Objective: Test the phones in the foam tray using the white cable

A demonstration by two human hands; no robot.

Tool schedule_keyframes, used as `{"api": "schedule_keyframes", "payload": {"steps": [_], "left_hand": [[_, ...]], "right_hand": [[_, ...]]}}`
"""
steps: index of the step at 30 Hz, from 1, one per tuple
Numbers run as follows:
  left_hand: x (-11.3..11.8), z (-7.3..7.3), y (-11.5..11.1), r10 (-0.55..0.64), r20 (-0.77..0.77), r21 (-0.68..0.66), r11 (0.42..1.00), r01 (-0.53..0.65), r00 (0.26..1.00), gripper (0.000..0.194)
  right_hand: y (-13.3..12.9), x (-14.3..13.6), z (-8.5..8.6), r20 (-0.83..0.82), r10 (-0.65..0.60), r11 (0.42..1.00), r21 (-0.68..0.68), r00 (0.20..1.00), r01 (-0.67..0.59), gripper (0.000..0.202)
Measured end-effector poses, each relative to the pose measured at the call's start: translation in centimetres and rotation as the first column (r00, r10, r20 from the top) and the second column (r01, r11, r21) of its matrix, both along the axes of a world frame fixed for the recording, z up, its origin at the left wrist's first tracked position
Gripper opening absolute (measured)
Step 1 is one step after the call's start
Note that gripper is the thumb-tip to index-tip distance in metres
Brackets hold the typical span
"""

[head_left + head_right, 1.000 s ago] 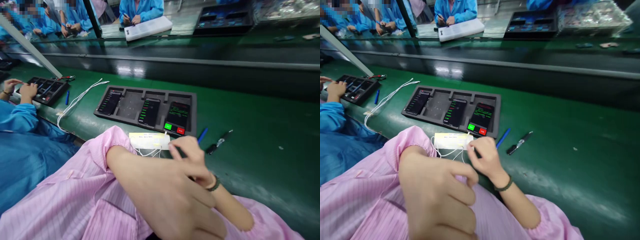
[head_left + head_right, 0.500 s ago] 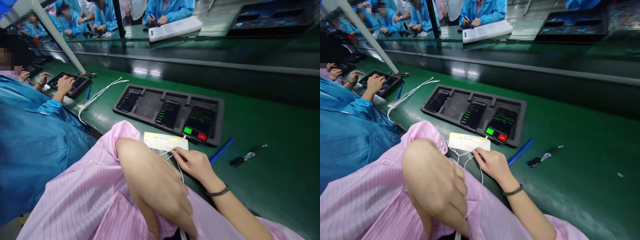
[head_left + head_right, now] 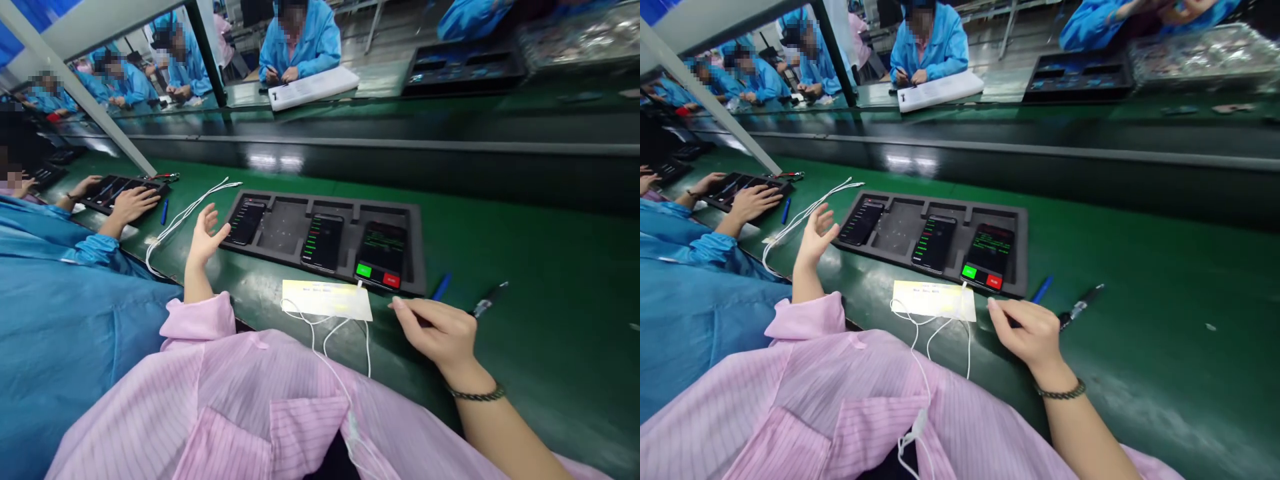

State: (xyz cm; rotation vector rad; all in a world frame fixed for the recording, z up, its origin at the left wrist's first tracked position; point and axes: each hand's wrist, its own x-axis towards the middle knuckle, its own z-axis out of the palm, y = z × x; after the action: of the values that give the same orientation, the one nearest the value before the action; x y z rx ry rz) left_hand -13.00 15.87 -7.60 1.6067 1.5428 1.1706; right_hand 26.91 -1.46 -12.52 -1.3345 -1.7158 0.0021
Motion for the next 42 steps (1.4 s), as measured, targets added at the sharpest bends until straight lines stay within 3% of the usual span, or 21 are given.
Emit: {"api": "schedule_keyframes", "payload": {"steps": [2,4,7,12,15,19,22,24,25,27,29,32,34,37,42], "left_hand": [[-0.5,-2.3,1.4,0.045,0.062,-0.085,0.996,-0.04,0.997,0.113],[-0.7,-3.7,2.0,0.033,0.085,-0.131,0.991,-0.021,0.996,0.115],[-0.7,-4.7,2.1,0.006,0.093,-0.117,0.993,0.005,0.996,0.114],[0.2,-6.1,2.5,-0.035,0.176,-0.048,0.998,0.044,0.984,0.092],[1.2,-6.7,2.7,-0.024,0.17,-0.049,0.998,0.033,0.985,0.092],[2.8,-6.0,2.2,0.033,0.01,-0.025,0.999,-0.033,0.999,0.093],[5.5,-4.1,0.3,0.15,-0.253,0.267,0.96,-0.08,0.956,0.084],[8.3,-2.5,-1.6,0.144,-0.364,0.461,0.886,0.044,0.92,0.066],[9.9,-1.8,-2.7,0.068,-0.418,0.487,0.859,0.16,0.906,0.053],[13.3,-0.6,-5.0,-0.205,-0.553,0.375,0.805,0.46,0.808,0.035],[16.7,0.3,-7.0,-0.465,-0.653,0.117,0.718,0.686,0.597,0.038],[21.2,1.1,-9.3,-0.584,-0.737,-0.193,0.663,0.723,0.339,0.047],[23.3,1.6,-10.2,-0.609,-0.758,-0.319,0.66,0.681,0.235,0.049],[25.0,1.8,-10.7,-0.635,-0.751,-0.413,0.665,0.622,0.181,0.049],[25.4,1.3,-10.7,-0.671,-0.721,-0.468,0.654,0.594,0.17,0.046]], "right_hand": [[0.2,0.1,0.1,0.033,-0.057,0.997,0.053,0.998,0.055,0.041],[0.3,0.1,0.1,0.09,-0.067,0.993,0.108,0.994,0.057,0.04],[0.5,0.0,0.1,0.18,-0.063,0.986,0.161,0.982,0.034,0.038],[0.5,0.1,0.4,0.249,-0.087,0.975,0.219,0.965,0.031,0.043],[0.3,0.4,0.6,0.256,-0.125,0.964,0.26,0.959,0.056,0.043],[0.2,0.7,0.2,0.256,-0.241,0.95,0.26,0.936,0.173,0.029],[0.3,0.6,-0.6,0.276,-0.322,0.946,0.135,0.906,0.295,0.027],[0.4,0.4,-1.0,0.313,-0.332,0.941,0.042,0.89,0.336,0.029],[0.4,0.3,-1.1,0.337,-0.321,0.94,0.002,0.885,0.34,0.03],[0.4,0.0,-1.1,0.375,-0.285,0.943,-0.054,0.882,0.328,0.029],[0.4,0.0,-0.9,0.369,-0.277,0.945,-0.06,0.887,0.32,0.029],[0.4,0.8,-0.7,0.274,-0.374,0.921,0.0,0.886,0.389,0.03],[0.8,1.9,-0.8,0.212,-0.429,0.9,0.017,0.878,0.436,0.032],[1.8,4.0,-1.0,0.177,-0.45,0.888,-0.02,0.875,0.46,0.036],[2.9,5.7,-1.0,0.194,-0.447,0.878,-0.092,0.873,0.47,0.043]]}}
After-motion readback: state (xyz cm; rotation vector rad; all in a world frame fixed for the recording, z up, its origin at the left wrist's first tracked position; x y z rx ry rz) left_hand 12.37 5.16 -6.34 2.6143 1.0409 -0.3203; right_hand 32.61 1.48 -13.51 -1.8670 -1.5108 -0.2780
